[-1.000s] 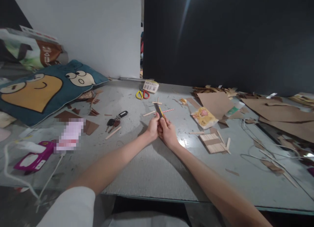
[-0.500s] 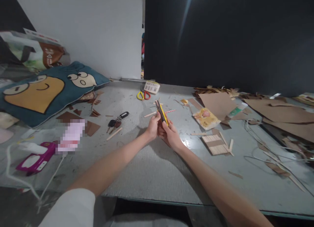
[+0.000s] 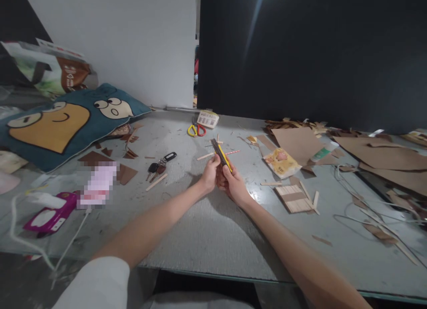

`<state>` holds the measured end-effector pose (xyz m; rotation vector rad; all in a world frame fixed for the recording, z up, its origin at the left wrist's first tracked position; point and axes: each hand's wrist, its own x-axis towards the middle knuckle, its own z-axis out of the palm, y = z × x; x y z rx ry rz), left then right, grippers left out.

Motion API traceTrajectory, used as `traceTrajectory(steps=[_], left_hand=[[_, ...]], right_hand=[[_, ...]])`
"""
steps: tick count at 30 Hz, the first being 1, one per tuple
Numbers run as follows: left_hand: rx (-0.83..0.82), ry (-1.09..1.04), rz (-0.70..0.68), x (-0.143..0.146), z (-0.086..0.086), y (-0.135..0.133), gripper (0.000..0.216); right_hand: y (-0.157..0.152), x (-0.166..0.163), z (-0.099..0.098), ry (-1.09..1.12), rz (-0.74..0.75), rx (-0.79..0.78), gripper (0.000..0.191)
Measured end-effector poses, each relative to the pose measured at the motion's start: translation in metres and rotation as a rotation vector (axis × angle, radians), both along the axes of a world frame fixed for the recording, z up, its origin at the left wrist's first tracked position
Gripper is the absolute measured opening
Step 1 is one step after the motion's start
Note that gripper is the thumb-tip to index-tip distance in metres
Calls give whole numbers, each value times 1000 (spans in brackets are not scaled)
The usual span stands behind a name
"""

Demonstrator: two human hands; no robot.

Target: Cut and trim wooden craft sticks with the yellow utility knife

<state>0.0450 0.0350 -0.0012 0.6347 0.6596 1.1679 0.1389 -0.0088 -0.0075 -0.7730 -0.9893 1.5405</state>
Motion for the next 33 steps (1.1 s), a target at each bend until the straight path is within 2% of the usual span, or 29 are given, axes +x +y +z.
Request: traceTrajectory(steps=[5, 10, 13, 15, 16, 18, 20, 23, 25, 27, 33], left_hand=[[36, 47, -5, 0, 2, -4, 36], [102, 190, 16, 5, 12, -2, 37], [162, 327, 76, 3, 20, -9, 19], [221, 450, 105, -5, 24, -25, 4], [280, 543, 102, -11, 25, -37, 9], [664, 1099, -5, -24, 26, -67, 25], [893, 1489, -80, -35, 23, -95, 39], [1045, 1761, -162, -42, 16, -118, 46], [1084, 1813, -195, -44, 12, -119, 45], [1118, 1778, -223, -47, 9, -113, 44], [1148, 1576, -292, -73, 12, -87, 48]], right_hand=[[-1, -1, 1, 29, -1, -12, 69], [0, -1, 5, -19, -40, -27, 67], [3, 14, 16, -63, -98, 0, 62], [5, 33, 27, -141, -171, 108, 55], [5, 44, 32, -199, -217, 180, 50], [3, 65, 41, -329, -276, 281, 45], [-2, 83, 44, -436, -292, 331, 41], [-10, 98, 41, -517, -356, 372, 32], [-14, 100, 37, -505, -446, 377, 29], [-18, 99, 33, -467, -515, 393, 29], [-24, 96, 34, -505, -552, 404, 33]])
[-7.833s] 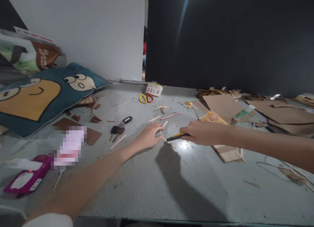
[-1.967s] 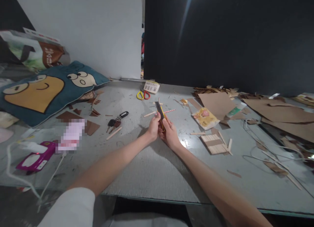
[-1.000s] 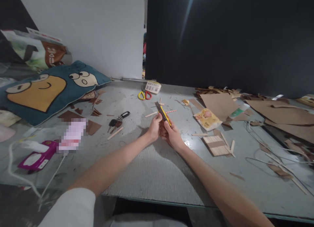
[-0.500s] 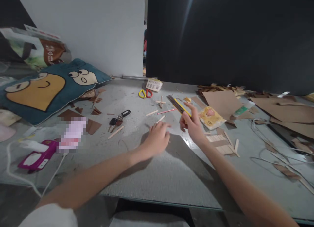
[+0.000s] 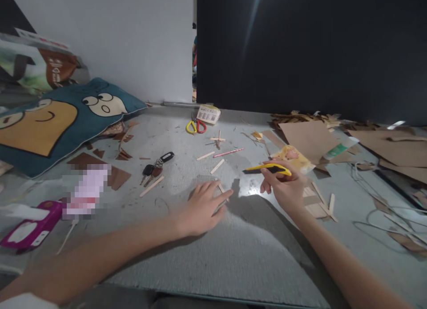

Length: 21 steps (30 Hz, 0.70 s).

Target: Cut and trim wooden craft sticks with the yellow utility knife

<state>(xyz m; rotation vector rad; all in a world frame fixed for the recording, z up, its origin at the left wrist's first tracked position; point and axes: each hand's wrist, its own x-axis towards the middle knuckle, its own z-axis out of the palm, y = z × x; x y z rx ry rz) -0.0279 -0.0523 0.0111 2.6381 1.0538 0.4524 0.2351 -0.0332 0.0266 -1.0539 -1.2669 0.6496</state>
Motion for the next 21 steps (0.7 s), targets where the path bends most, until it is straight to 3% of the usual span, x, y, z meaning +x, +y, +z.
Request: traceTrajectory(steps=[4, 8, 12, 17, 21], left_hand=[[-1, 47, -198, -18, 5, 16, 43], [24, 61, -246, -22, 6, 22, 43], [65, -1, -277, -20, 2, 24, 41], [61, -45, -307, -21, 0, 27, 40], [39, -58, -271, -19, 2, 25, 43]], right_hand=[[-4, -2, 3, -81, -59, 80, 29], [-1, -7, 9, -397, -102, 172, 23], [7, -15, 13, -640, 80, 113, 21], [11, -21, 6, -684, 232, -53, 22], [6, -20, -4, -548, 168, -100, 31]])
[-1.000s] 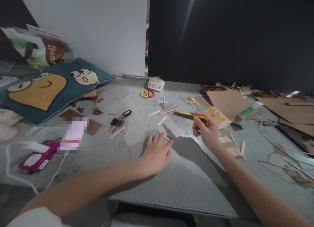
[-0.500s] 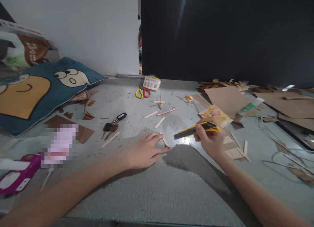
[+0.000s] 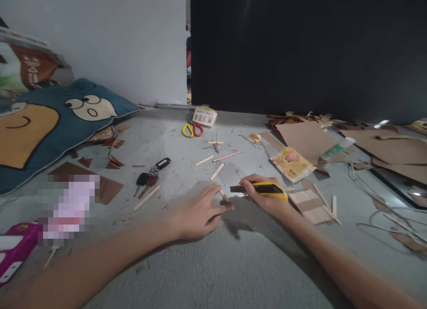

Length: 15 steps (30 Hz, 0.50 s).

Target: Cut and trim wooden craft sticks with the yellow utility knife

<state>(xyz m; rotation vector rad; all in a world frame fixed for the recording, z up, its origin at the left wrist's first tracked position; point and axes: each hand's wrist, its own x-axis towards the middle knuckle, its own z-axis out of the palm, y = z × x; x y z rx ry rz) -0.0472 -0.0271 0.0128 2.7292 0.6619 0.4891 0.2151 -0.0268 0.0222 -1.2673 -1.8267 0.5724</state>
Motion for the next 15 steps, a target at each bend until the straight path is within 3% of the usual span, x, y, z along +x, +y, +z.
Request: traceTrajectory(steps=[3, 15], left_hand=[[-10, -7, 26, 3, -1, -1, 44], [-1, 11, 35, 1, -3, 0, 43]], right_hand=[[-4, -1, -7, 107, -58, -53, 38], [-7, -7, -11, 129, 79, -24, 36]])
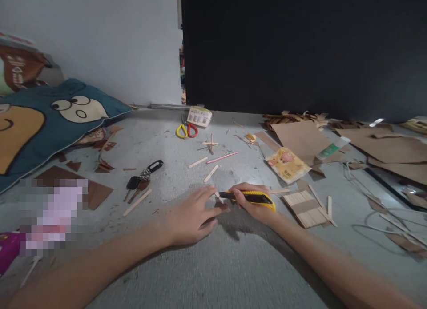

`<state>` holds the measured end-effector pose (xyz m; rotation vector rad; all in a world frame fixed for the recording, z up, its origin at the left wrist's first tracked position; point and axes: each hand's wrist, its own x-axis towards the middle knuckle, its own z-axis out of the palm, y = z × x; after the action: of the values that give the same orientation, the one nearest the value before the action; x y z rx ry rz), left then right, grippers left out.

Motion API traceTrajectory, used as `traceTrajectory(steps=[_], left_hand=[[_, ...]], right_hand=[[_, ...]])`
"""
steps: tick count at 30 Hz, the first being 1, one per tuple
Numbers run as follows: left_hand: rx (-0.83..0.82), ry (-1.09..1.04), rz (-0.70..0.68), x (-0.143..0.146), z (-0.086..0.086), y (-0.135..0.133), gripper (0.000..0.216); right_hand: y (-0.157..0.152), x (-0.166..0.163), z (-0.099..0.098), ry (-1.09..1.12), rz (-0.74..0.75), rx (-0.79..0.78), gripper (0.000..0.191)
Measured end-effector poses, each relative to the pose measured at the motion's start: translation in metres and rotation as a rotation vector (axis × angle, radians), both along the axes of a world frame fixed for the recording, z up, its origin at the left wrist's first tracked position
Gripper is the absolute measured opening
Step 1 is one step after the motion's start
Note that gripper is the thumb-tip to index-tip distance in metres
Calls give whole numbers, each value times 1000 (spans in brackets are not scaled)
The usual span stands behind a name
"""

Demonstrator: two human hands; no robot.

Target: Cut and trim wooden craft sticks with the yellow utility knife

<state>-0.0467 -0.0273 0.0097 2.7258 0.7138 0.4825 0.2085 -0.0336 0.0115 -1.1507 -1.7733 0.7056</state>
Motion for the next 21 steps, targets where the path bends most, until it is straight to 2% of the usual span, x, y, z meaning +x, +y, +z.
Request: traceTrajectory(steps=[12, 21], left_hand=[[-10, -29, -2, 0, 0, 1, 45], [24, 33, -5, 2, 3, 0, 43]], right_hand=[[2, 0, -2, -30, 20, 39, 33], [2, 2, -4, -79, 6, 69, 36]])
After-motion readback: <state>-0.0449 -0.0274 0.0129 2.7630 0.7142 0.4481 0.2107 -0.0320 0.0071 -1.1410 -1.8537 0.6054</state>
